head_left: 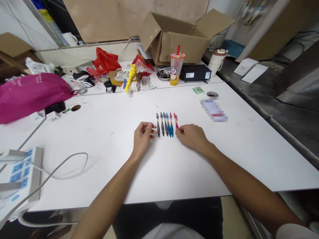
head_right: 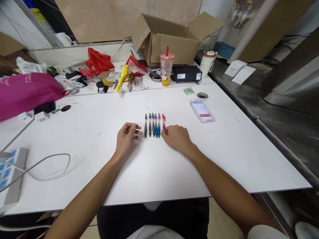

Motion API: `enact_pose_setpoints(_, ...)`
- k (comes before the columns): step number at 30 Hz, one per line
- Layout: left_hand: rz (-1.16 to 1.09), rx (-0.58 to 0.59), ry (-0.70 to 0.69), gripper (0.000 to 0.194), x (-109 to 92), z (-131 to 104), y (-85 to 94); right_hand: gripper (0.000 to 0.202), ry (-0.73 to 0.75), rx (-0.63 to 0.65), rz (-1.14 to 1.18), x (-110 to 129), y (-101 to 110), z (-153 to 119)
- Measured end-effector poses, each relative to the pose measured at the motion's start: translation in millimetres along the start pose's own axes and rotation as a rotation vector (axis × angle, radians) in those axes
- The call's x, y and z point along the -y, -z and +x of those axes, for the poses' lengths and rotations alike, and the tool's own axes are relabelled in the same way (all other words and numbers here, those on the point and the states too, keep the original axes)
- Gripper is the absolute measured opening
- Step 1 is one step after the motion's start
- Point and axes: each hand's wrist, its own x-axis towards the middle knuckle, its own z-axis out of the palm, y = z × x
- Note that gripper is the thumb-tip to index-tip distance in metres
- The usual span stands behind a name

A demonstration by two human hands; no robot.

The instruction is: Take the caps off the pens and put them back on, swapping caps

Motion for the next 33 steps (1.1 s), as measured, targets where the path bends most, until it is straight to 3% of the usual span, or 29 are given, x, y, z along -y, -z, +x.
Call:
enact_pose_setpoints(4, -0.008, 0.001, 0.013, 0.028, -1.9, -1.3, -1.6, 0.056, 0.021, -0.01, -0.006, -2.9, 0.4, 0.6)
enact_pose_setpoints(7, -0.017, 0.007, 0.019, 0.028, -3.5, -2.1, -2.8, 0.048, 0.064, -0.081, -0.039, -6.1, 9.1, 1.6)
enact_pose_setpoints(9, -0.019, 0.011, 0.022, 0.027, -3.6, -2.3, -3.2, 0.031, 0.243, -0.105, -0.035, -8.6, 13.7, 2.5)
enact_pose_setpoints(11, -0.016, 0.013, 0.022, 0.026, -2.9, -2.2, -3.2, 0.044, 0.429, -0.077, -0.024, -10.7, 14.6, 3.2)
enact_pose_setpoints(13, -0.013, 0.015, 0.022, 0.026, -2.1, -1.9, -2.8, 0.056, 0.51, -0.026, -0.025, -11.8, 12.0, 3.6)
enact_pose_setpoints(18, -0.014, 0.019, 0.029, 0.028, -2.8, -2.1, -2.1, 0.051, 0.452, 0.036, -0.072, -12.5, 5.3, 5.1)
enact_pose_setpoints(22, -0.012, 0.024, 0.033, 0.026, -4.0, -2.6, -2.4, 0.046, 0.493, 0.033, -0.075, -14.1, 5.6, 7.9)
enact_pose_setpoints(28, -0.015, 0.025, 0.041, 0.024, -3.6, -2.5, -2.5, 0.035, 0.515, -0.114, 0.061, -15.1, 9.2, 11.3)
enact_pose_setpoints(33, -0.016, 0.027, 0.047, 0.024, -5.3, -3.5, -2.8, 0.038, 0.301, -0.153, 0.33, -8.0, 11.5, 5.2)
